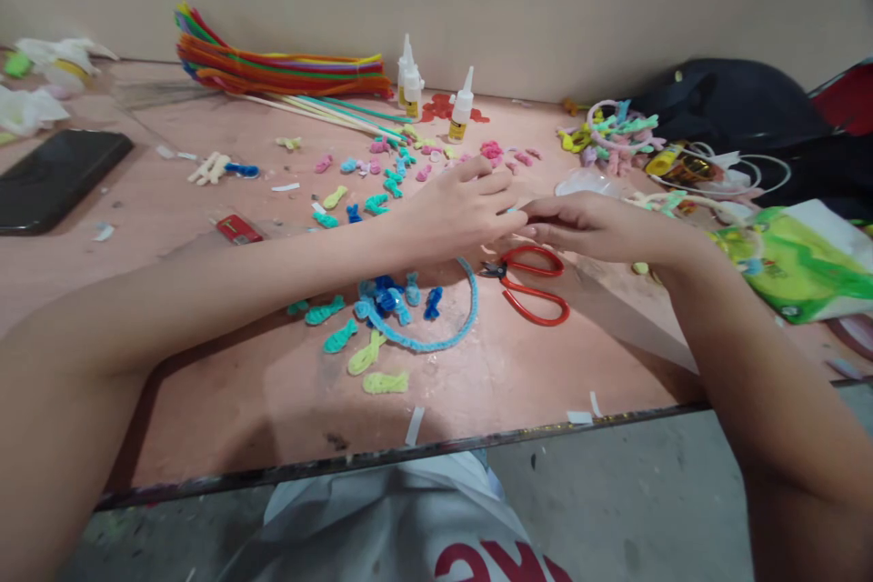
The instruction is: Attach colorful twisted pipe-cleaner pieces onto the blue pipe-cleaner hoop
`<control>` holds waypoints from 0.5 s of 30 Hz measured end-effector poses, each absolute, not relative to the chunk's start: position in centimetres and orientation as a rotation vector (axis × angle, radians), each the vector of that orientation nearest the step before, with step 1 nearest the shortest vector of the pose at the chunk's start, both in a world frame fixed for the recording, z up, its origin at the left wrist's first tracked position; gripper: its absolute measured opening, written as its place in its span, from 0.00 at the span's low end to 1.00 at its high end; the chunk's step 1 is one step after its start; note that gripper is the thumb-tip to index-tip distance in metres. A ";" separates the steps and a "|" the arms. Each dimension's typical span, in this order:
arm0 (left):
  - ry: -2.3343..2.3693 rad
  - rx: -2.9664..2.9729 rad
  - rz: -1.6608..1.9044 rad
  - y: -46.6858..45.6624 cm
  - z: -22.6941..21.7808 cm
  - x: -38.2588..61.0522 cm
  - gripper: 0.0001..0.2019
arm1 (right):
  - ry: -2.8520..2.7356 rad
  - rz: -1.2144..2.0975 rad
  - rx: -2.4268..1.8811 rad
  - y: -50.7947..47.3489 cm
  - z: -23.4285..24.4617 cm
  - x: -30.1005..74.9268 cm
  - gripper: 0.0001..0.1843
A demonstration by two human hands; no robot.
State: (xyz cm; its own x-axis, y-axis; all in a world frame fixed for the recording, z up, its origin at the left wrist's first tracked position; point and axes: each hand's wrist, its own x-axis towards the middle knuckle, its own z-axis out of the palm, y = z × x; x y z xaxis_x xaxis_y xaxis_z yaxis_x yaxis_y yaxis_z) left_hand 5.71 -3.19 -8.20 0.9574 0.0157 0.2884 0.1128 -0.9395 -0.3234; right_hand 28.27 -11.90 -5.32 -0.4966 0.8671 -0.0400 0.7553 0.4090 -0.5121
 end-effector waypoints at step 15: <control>0.081 -3.005 -0.981 -1.7 -9.0 2.4 0.35 | -2.444 0.796 -1.094 -12.2 -3.4 27.8 0.20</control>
